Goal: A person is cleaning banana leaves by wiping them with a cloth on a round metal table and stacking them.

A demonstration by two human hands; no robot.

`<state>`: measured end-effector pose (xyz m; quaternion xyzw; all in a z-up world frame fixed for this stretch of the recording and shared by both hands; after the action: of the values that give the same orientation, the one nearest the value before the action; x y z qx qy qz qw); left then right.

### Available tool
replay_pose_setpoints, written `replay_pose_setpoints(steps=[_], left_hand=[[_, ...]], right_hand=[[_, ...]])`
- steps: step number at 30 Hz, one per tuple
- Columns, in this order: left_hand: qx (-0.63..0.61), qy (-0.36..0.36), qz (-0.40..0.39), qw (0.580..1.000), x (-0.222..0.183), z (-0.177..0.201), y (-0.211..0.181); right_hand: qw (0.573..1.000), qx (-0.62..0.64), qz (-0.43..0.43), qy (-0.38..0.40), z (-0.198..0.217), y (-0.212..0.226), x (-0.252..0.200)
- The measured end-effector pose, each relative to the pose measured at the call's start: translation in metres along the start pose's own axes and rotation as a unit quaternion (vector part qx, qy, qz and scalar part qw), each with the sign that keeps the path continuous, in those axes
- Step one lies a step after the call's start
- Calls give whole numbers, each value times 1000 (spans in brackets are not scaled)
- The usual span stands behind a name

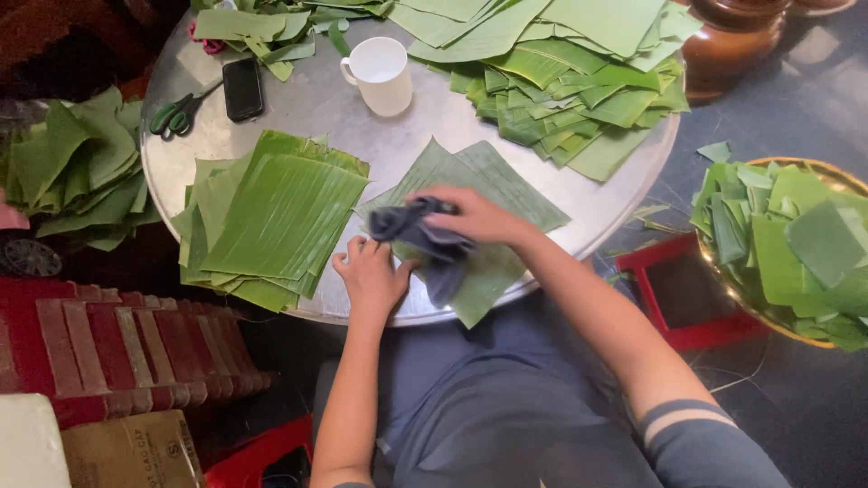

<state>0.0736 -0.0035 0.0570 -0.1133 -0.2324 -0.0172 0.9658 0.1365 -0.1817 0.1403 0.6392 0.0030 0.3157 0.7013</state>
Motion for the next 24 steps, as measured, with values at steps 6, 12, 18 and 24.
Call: replay_pose_setpoints(steps=[6,12,18,24], left_hand=[[22,49,30,998,5,12,2],[25,88,52,994,7,22,-1],[12,121,74,990,4,18,1],[18,129,89,987,6,19,-1]], right_hand=[[909,-416,9,25,-66,-51,17],[886,-447,124,22,-87,-89,5],[850,-520,66,-51,9,-153,64],[789,-605,6,-106,61,-187,98]])
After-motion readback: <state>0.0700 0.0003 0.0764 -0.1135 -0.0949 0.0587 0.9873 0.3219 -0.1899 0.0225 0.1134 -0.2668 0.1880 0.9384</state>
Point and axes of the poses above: each hand's wrist, its own x-axis towards the middle knuckle, its own z-axis out of the back of the hand, y = z × x, the point moved 8 cm from there along x, towards the middle knuckle, and after that the axes turned 10 degrees about -y, right-handed, at the moved point
